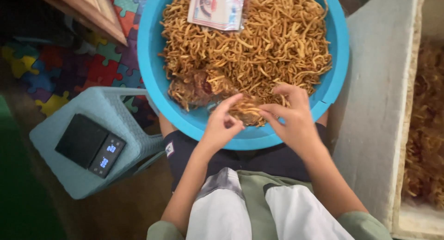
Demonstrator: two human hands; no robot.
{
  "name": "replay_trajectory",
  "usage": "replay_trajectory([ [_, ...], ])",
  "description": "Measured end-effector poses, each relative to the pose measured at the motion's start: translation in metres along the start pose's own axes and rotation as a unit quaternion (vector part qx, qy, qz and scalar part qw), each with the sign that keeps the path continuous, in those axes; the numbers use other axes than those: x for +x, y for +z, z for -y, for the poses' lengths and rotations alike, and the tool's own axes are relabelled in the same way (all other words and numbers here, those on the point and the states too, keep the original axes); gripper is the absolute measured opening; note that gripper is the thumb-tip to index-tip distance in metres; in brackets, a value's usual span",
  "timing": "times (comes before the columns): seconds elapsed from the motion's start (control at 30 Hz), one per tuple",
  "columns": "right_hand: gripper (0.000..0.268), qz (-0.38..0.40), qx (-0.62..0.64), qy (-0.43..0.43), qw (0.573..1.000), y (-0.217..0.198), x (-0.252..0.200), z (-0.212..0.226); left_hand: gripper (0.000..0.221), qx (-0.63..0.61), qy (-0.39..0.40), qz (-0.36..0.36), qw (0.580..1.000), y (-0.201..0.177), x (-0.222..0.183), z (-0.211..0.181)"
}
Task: Packaging fried noodle snacks from a large basin into individual plastic bags.
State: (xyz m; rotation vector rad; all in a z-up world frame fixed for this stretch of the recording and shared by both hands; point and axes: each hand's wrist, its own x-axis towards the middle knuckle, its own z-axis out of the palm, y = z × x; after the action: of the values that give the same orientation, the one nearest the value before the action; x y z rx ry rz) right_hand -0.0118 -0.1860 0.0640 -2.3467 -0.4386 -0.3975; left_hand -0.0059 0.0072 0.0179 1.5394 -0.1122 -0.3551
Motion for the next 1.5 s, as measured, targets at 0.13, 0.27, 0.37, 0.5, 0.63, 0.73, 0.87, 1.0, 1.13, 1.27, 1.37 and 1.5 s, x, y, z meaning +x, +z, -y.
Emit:
replay_trajectory([
  [0.13,0.011,0.05,-0.124,-0.09,0.987,0.059,-0.006,-0.014,0.067,-0.012,0.014,0.023,1.0,0.013,0.002,0.019],
  [0.27,0.018,0.027,-0.073,-0.137,0.987,0.049,-0.001,-0.019,0.065,-0.04,0.014,0.027,0.999,-0.001,0.003,0.025],
  [0.37,0.02,0.134,0.082,-0.027,0.987,0.026,0.002,-0.014,0.059,-0.105,-0.013,0.022,0.994,-0.017,0.008,0.017],
  [0.5,0.031,0.208,0.021,-0.059,0.976,0.044,0.0,-0.021,0.046,-0.114,-0.013,0.041,0.993,-0.034,0.027,0.009],
  [0.63,0.032,0.184,0.071,-0.055,0.979,0.04,0.049,0.028,0.039,-0.105,0.089,-0.003,0.99,-0.055,0.044,0.007],
  [0.73,0.034,0.208,0.078,-0.001,0.975,0.058,0.064,-0.003,0.037,-0.117,0.154,-0.135,0.972,-0.105,0.027,-0.037],
  [0.87,0.036,0.17,0.112,0.041,0.978,0.093,0.113,-0.004,0.036,-0.078,0.16,-0.404,0.897,-0.15,0.007,0.006],
  [1.0,0.023,0.056,0.147,0.021,0.987,0.137,0.145,0.016,0.034,-0.107,0.029,-0.466,0.878,-0.162,-0.023,0.048],
  [1.13,0.014,0.04,0.173,-0.059,0.982,0.168,0.164,0.071,0.035,-0.06,-0.016,-0.466,0.883,-0.163,-0.025,0.082],
  [1.27,0.031,0.161,0.055,-0.081,0.982,0.236,0.138,0.051,0.036,0.102,0.07,-0.414,0.902,-0.176,0.007,0.122],
  [1.37,0.055,0.238,0.015,-0.126,0.963,0.231,0.125,0.049,0.04,0.221,0.1,-0.388,0.889,-0.16,0.024,0.097],
  [1.5,0.057,0.226,0.201,-0.119,0.946,0.155,0.12,0.053,0.046,0.214,0.1,-0.384,0.893,-0.164,0.032,0.118],
])
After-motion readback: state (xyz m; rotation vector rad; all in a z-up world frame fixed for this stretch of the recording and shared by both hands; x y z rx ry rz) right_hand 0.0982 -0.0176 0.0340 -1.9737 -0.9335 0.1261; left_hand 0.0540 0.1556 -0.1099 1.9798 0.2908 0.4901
